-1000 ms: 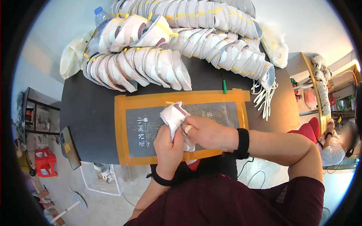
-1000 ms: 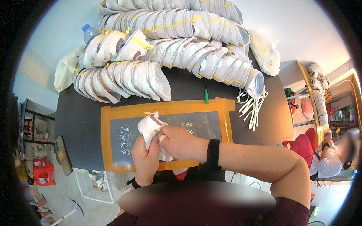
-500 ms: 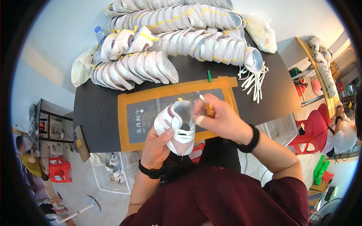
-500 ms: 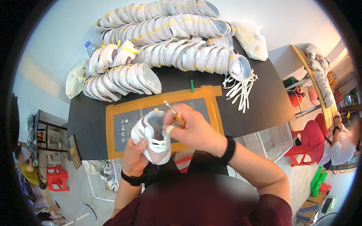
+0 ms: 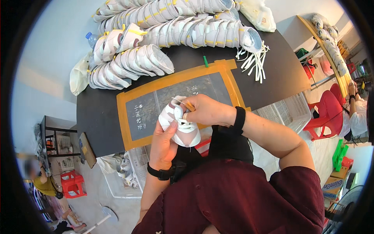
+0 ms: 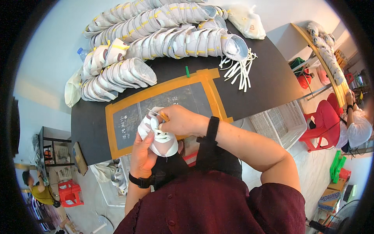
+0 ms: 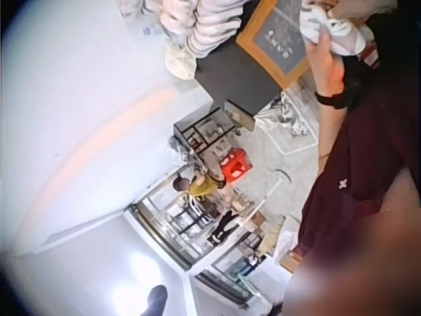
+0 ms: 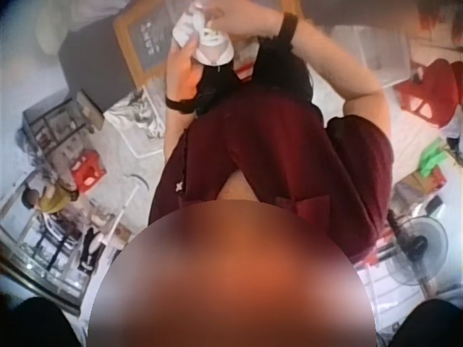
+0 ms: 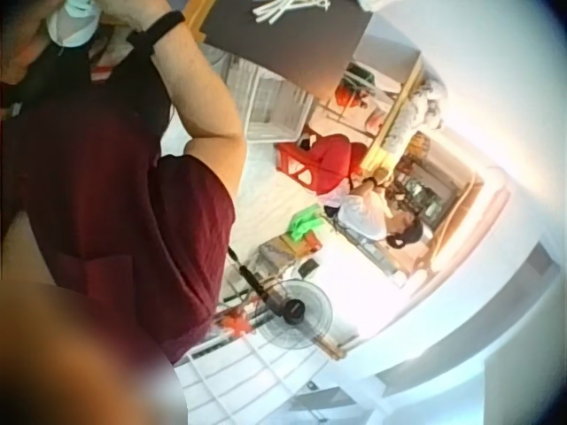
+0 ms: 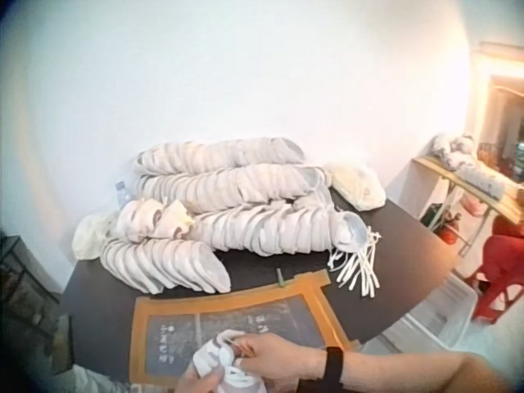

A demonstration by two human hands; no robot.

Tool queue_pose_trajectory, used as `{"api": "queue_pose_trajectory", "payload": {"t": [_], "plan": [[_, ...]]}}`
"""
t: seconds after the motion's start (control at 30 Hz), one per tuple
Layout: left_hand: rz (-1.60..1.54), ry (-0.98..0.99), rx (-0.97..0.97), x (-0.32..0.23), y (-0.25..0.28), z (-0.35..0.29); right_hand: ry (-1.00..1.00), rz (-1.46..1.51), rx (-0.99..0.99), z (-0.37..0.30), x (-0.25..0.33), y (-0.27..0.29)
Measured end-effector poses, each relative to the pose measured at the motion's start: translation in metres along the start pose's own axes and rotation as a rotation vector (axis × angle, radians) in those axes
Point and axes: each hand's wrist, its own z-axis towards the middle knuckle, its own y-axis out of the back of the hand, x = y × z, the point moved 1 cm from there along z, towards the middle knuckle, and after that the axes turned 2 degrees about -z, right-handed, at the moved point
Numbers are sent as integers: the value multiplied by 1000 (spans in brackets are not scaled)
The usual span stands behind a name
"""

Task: Finishing the assembly of shoe uppers by threading and tying cords using a small hand tool.

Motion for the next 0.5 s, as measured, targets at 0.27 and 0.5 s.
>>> {"api": "queue_pose_trajectory", "payload": {"t": [0.27, 0.5], "plan": [[29, 26, 69, 4, 13, 1, 74, -327, -95, 11, -6, -3], [11, 61, 78, 1, 10, 3, 14, -286, -107, 14, -9, -6]]}}
